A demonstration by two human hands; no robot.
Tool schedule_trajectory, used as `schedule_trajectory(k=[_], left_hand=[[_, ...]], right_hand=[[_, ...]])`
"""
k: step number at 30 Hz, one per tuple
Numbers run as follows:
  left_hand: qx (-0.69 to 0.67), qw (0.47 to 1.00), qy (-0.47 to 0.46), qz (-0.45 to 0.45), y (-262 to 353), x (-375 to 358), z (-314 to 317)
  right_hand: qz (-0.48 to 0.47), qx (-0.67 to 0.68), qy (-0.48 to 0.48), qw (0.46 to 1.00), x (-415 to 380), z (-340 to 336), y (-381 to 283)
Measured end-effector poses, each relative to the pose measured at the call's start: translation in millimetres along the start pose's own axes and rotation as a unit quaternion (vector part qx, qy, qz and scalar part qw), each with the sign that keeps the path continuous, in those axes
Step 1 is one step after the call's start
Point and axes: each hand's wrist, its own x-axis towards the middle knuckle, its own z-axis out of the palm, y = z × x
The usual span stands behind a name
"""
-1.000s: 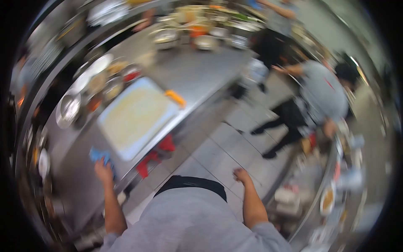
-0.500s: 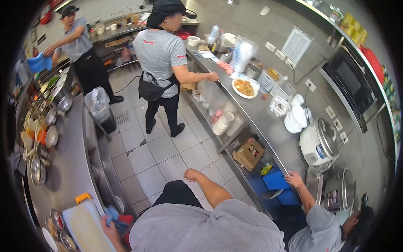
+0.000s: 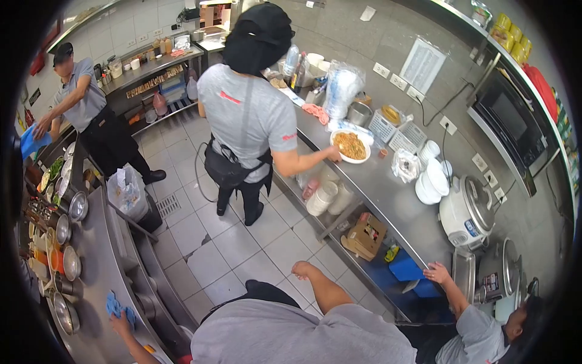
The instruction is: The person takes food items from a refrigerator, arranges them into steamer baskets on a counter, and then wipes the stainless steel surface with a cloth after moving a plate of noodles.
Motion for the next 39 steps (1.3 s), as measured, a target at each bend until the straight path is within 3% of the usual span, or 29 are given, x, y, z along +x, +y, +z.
schedule_trajectory(k=[1, 3, 5, 10, 12, 16, 20, 23, 24, 27, 30, 31, 33, 35, 37, 39], left_hand=[[-0.002, 1.0, 0.0, -0.005, 2, 8, 14], [-0.018, 0.992, 0.111, 0.062, -4, 10, 53], [-0.038, 0.985, 0.162, 0.047, 1, 14, 67], [-0.039, 0.983, 0.177, -0.01, 16, 29, 75], [-0.059, 0.984, 0.163, -0.039, 19, 51, 80], [-0.114, 0.984, 0.106, -0.09, 45, 100, 50], [-0.14, 0.979, 0.105, -0.102, 72, 160, 49], [-0.136, 0.984, 0.108, -0.039, 106, 196, 46], [-0.137, 0.984, 0.111, -0.035, 119, 204, 45], [-0.222, 0.965, 0.076, 0.119, 162, 206, 45], [-0.288, 0.921, 0.03, 0.261, 209, 182, 41], [-0.286, 0.92, 0.03, 0.267, 218, 177, 38], [-0.446, 0.856, -0.012, 0.26, 232, 163, 28], [-0.433, 0.871, 0.09, 0.213, 207, 164, 29], [-0.437, 0.886, 0.114, 0.104, 159, 163, 7], [-0.321, 0.934, 0.148, 0.045, 97, 160, 0]], right_hand=[[-0.021, -0.01, 0.001, 1.0, 6, -11, -25], [-0.05, -0.026, 0.013, 0.998, 30, -30, -68], [-0.088, -0.031, 0.04, 0.995, 45, -38, -112], [-0.166, 0.011, 0.01, 0.986, 92, -14, -218], [-0.136, -0.093, -0.056, 0.985, 106, 8, -265], [-0.109, -0.143, -0.116, 0.977, 132, 71, -330], [-0.168, -0.278, -0.172, 0.93, 153, 101, -416], [-0.168, -0.237, -0.164, 0.943, 140, 128, -508], [-0.224, -0.229, -0.136, 0.937, 142, 140, -537], [-0.441, -0.147, -0.11, 0.879, 141, 187, -619], [-0.435, -0.156, -0.217, 0.86, 115, 243, -686], [-0.42, -0.182, -0.25, 0.853, 94, 257, -705], [-0.427, -0.212, -0.299, 0.826, 72, 275, -732], [-0.416, -0.148, -0.379, 0.813, 87, 289, -740], [-0.435, -0.201, -0.364, 0.798, 99, 278, -752], [-0.353, -0.178, -0.367, 0.842, 122, 258, -758]])
